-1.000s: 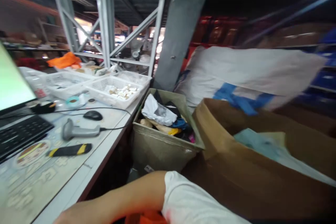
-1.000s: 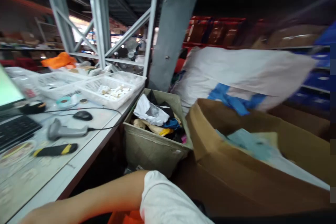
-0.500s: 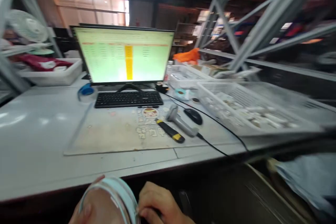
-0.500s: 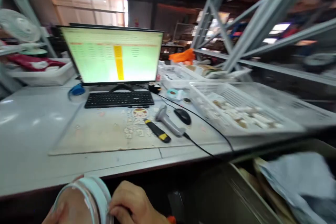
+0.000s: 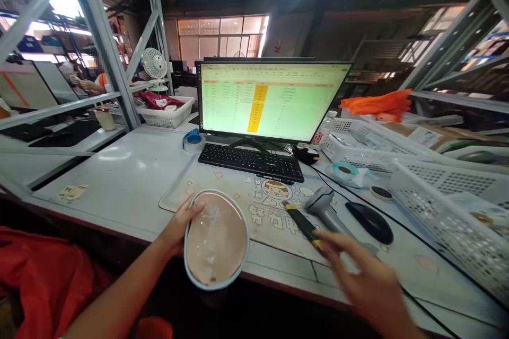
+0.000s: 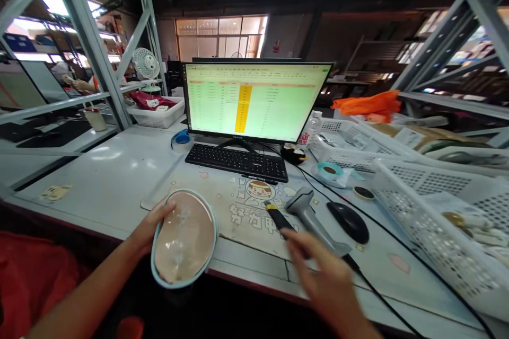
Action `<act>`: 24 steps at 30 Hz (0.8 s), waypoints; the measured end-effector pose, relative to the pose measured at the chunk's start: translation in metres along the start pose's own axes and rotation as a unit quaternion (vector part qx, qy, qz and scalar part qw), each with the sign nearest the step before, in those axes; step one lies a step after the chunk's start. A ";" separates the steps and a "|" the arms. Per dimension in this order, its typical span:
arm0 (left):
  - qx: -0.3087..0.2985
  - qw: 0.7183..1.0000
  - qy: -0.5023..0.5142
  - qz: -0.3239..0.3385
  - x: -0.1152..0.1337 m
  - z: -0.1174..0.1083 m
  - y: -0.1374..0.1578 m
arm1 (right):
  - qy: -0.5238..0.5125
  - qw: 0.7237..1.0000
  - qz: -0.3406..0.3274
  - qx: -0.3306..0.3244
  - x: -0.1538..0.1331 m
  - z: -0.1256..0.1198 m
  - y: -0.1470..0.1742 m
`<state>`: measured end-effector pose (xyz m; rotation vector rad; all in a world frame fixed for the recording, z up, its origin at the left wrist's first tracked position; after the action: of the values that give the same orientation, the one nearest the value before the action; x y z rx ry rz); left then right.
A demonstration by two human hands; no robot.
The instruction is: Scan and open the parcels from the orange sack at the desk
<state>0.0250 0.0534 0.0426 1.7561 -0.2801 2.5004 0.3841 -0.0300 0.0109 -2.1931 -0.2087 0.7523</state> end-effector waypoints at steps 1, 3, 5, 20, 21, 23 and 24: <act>-0.034 0.999 -0.021 0.011 0.004 0.003 -0.016 | 0.065 0.996 0.045 0.041 0.030 -0.015 -0.014; -0.092 0.992 -0.081 0.033 0.006 0.008 -0.051 | 0.167 0.973 0.145 0.066 0.090 -0.036 -0.035; -0.137 0.968 -0.198 0.077 0.001 0.014 -0.083 | 0.196 0.963 0.180 0.044 0.140 -0.042 -0.044; 0.013 0.819 -0.495 0.290 -0.015 -0.005 -0.234 | 0.189 0.950 0.237 -0.079 0.253 -0.005 -0.026; 0.038 0.812 -0.500 0.299 -0.014 -0.008 -0.244 | 0.196 0.950 0.232 -0.079 0.254 -0.003 -0.029; 0.079 0.796 -0.510 0.316 -0.015 -0.014 -0.260 | 0.223 0.949 0.212 -0.062 0.256 0.001 -0.031; 0.093 0.789 -0.514 0.324 -0.017 -0.017 -0.266 | 0.247 0.948 0.199 -0.041 0.256 0.003 -0.031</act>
<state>0.0588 0.3181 0.0500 3.4245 -0.8123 1.4966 0.5929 0.0893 -0.0828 -2.4570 0.4758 0.3794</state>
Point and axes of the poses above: each hand's wrist, its own y-axis away from the middle knuckle, its own z-axis out of the palm, x = y × z, the point moved 2 cm from there along -y, towards the middle knuckle, and after that the axes turned 11 degrees about z, right-handed, at the moved point
